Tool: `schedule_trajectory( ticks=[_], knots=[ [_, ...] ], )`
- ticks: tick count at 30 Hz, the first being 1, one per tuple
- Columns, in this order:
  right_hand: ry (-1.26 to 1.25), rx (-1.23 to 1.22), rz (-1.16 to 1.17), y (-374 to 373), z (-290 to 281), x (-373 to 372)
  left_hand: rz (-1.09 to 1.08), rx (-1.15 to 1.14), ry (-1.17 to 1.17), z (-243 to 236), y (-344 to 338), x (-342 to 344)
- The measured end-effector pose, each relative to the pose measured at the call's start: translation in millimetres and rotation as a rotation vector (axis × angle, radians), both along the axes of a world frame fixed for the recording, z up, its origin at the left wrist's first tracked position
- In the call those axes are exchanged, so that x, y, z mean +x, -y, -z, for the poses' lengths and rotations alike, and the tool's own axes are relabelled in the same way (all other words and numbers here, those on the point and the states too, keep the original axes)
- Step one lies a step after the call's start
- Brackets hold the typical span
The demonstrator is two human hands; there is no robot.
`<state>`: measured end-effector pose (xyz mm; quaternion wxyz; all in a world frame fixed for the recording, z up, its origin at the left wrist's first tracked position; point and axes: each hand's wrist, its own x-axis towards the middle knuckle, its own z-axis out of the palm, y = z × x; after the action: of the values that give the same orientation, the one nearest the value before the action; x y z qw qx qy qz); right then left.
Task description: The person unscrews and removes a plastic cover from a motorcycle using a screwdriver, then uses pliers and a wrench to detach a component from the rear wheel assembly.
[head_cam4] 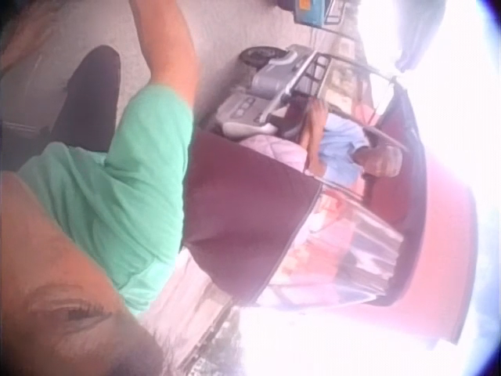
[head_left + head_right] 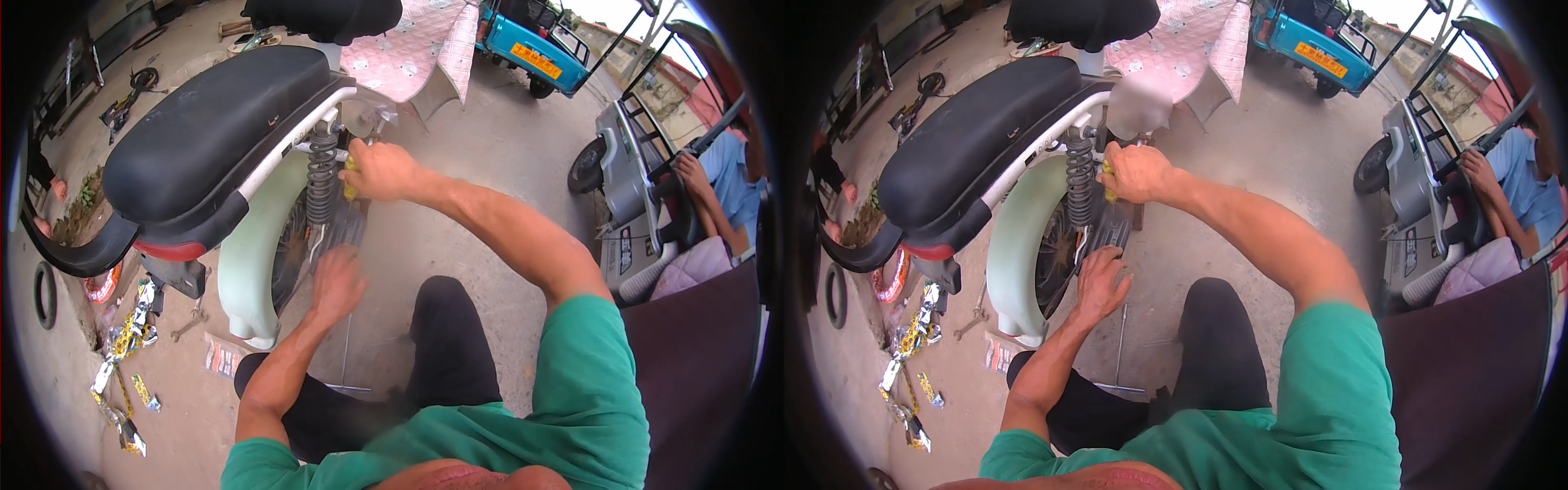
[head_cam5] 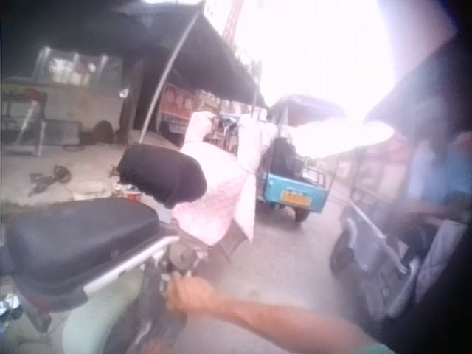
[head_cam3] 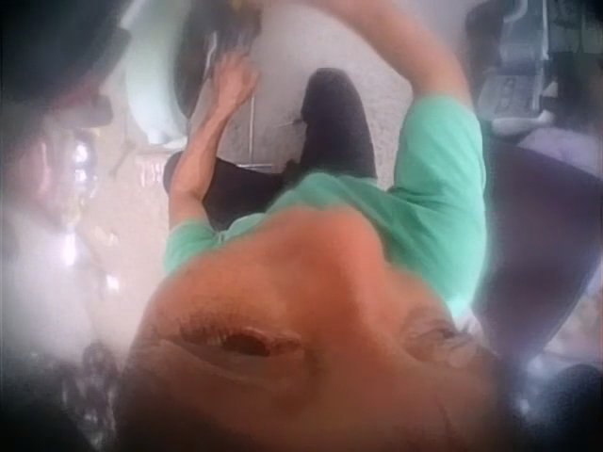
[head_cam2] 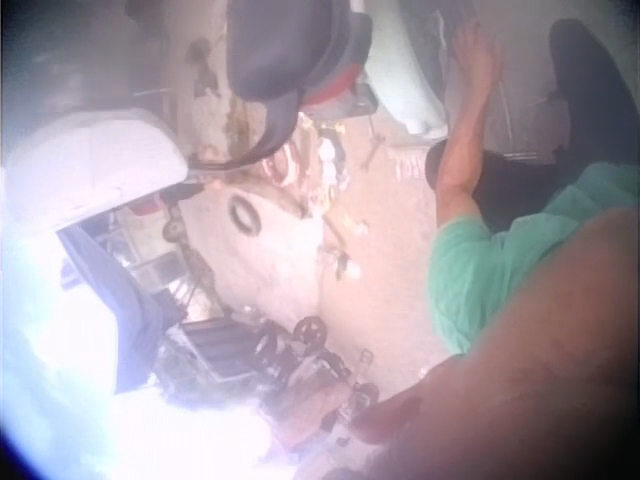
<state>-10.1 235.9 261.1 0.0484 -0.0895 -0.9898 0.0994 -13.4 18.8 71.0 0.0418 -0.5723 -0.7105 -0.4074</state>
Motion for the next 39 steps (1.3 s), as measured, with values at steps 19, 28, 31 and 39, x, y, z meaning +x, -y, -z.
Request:
schedule_trajectory(
  ticks=[19,28,31,39],
  knots=[
    [-0.291,-0.281,0.342,-16,-14,20,0.02,-0.045,-0.01,-4,7,-5],
    [-0.401,-0.608,0.564,-102,113,86,0.017,-0.086,-0.028,-4,-3,-3],
    [-0.553,-1.005,0.566,-111,154,107,0.002,-0.123,-0.033,-5,-3,-5],
    [-0.087,-0.497,0.595,-145,280,180,-0.033,-0.183,-0.045,-10,-9,-2]
  ],
)
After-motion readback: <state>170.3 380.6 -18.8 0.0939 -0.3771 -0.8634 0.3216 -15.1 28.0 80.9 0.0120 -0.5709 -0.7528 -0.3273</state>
